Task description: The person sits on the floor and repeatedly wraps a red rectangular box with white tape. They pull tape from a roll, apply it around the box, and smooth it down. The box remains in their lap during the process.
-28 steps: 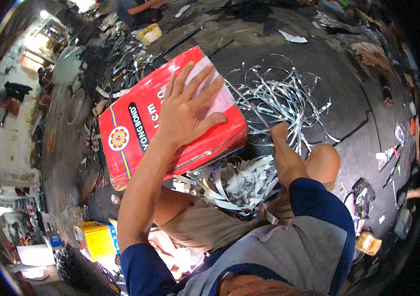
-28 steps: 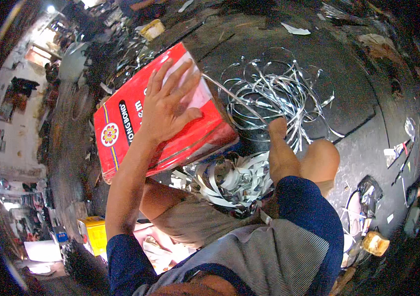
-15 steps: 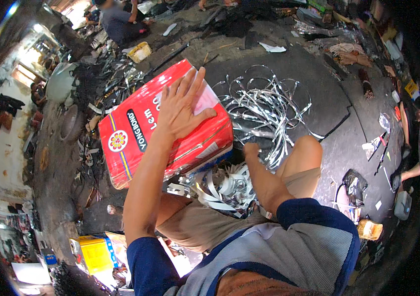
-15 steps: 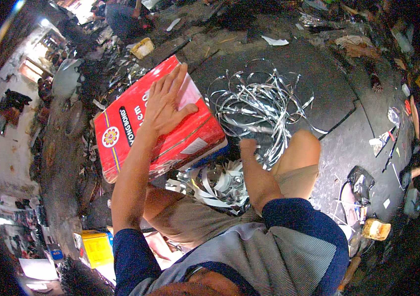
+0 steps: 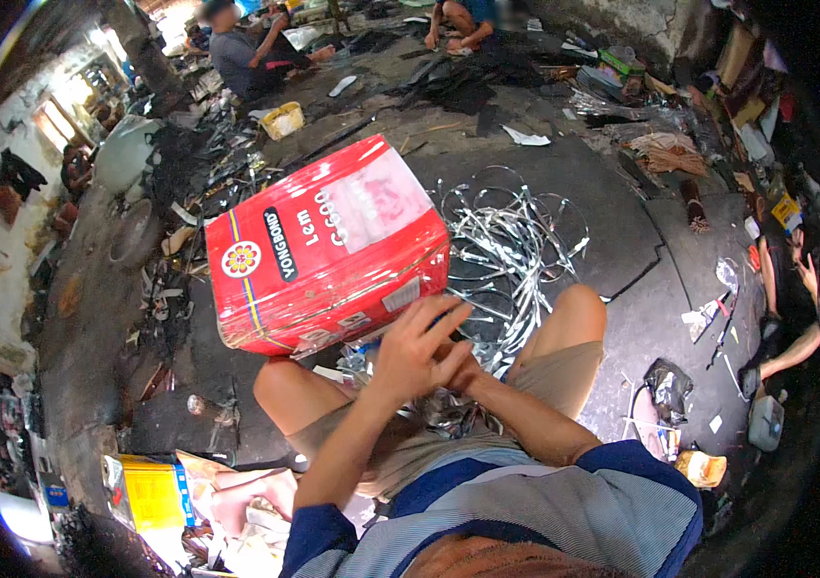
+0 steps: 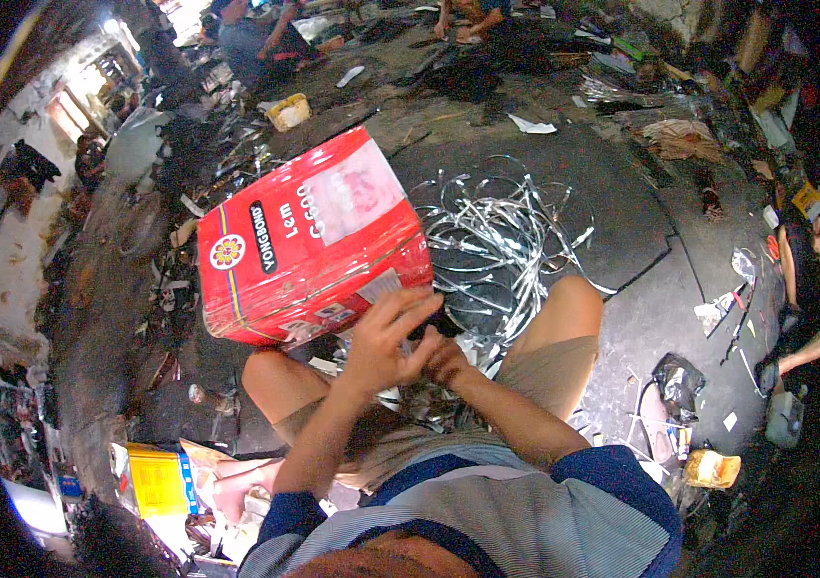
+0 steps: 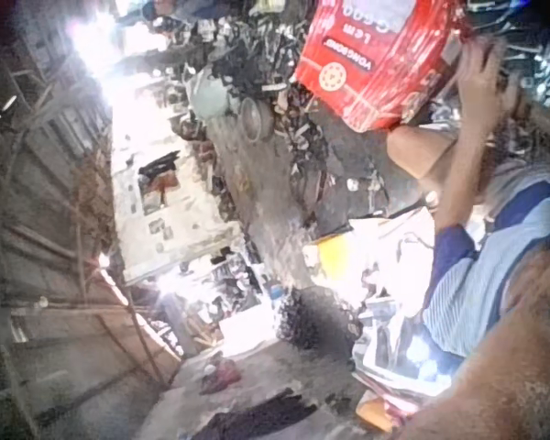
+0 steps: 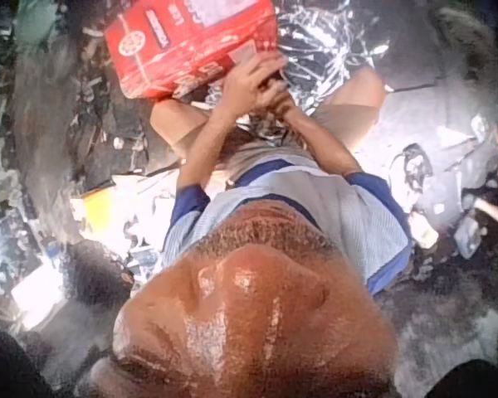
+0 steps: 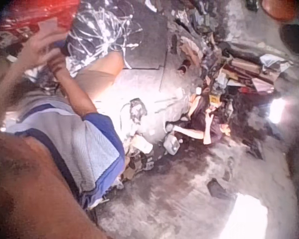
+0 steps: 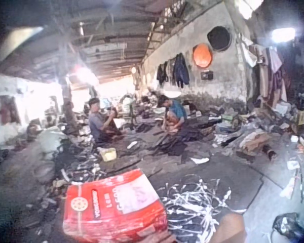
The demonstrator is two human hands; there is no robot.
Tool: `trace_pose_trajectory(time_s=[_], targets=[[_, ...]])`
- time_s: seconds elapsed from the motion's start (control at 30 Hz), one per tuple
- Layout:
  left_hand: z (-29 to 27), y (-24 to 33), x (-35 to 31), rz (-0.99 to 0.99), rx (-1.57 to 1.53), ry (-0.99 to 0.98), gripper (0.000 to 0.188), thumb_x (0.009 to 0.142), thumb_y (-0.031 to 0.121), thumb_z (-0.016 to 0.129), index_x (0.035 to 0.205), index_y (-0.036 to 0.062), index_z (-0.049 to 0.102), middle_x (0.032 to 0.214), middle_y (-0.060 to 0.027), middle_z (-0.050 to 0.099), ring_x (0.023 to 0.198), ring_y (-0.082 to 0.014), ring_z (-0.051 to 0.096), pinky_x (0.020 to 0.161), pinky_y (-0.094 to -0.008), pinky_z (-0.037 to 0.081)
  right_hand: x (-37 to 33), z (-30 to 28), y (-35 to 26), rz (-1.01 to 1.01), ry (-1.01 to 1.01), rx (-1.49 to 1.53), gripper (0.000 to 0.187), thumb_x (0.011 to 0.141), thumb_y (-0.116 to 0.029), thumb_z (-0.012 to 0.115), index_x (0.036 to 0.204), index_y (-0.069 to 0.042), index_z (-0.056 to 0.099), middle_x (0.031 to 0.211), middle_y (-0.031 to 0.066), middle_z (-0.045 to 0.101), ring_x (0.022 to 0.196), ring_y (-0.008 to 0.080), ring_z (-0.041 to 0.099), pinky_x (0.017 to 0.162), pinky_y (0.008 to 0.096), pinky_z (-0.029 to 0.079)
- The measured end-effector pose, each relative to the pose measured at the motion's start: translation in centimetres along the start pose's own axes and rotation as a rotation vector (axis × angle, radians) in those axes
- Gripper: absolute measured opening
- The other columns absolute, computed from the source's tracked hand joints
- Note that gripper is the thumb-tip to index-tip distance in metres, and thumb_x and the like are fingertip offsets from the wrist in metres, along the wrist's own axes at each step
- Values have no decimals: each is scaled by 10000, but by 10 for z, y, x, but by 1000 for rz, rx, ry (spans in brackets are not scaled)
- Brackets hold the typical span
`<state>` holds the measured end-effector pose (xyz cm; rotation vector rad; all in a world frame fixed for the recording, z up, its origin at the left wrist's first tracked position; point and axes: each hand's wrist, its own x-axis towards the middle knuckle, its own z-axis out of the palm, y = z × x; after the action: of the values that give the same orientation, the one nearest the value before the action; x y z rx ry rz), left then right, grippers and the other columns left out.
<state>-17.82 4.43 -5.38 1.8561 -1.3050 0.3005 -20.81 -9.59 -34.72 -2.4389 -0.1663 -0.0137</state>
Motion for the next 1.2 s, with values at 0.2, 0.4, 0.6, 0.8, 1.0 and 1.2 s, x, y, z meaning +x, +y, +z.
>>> trace_pose_trajectory(time_s=[0.2,0.4,0.6,0.8,1.0,1.2], targets=[[67,-24,-113,-682,-368,148,460,940,265,688,1328,28,620,1220,-187,653,1140,-319,637,935,-400,517,-44,-123,-118,54,-146,13,281,801,-183,716,970,38,674,912,241,668,901,446,684,803,503,562],[68,-10,-139,-749,-461,-79,421,972,319,665,1263,15,664,1126,-171,712,994,-266,697,849,-349,537,-58,-189,-154,-257,104,-460,213,896,-206,670,939,1,692,1003,175,652,818,372,645,758,415,538],[51,14,-117,-774,-689,1,269,937,258,745,1046,14,712,901,-33,709,774,-119,612,689,-302,497,-45,-311,-200,122,118,241,255,971,-251,652,856,-23,646,793,51,616,703,188,567,652,322,456],[-96,23,-80,-802,-296,221,118,840,123,792,904,48,726,805,23,683,757,-59,598,680,-246,479,-22,-399,-168,36,200,679,242,953,-280,702,815,-94,629,699,-86,542,579,-2,433,499,189,301],[-250,-29,-99,-697,-2,447,109,822,104,726,770,27,670,742,-7,666,719,-69,593,666,-249,468,49,-410,-184,-32,-218,525,154,946,-164,687,1037,-39,700,793,-35,626,613,26,502,503,199,369],[-256,-78,-33,-660,1360,361,296,794,95,719,1089,106,731,1166,-178,678,1067,-366,639,876,-473,509,148,-340,-179,-250,46,87,140,887,-59,691,1001,22,685,822,23,674,740,93,608,655,261,496]])
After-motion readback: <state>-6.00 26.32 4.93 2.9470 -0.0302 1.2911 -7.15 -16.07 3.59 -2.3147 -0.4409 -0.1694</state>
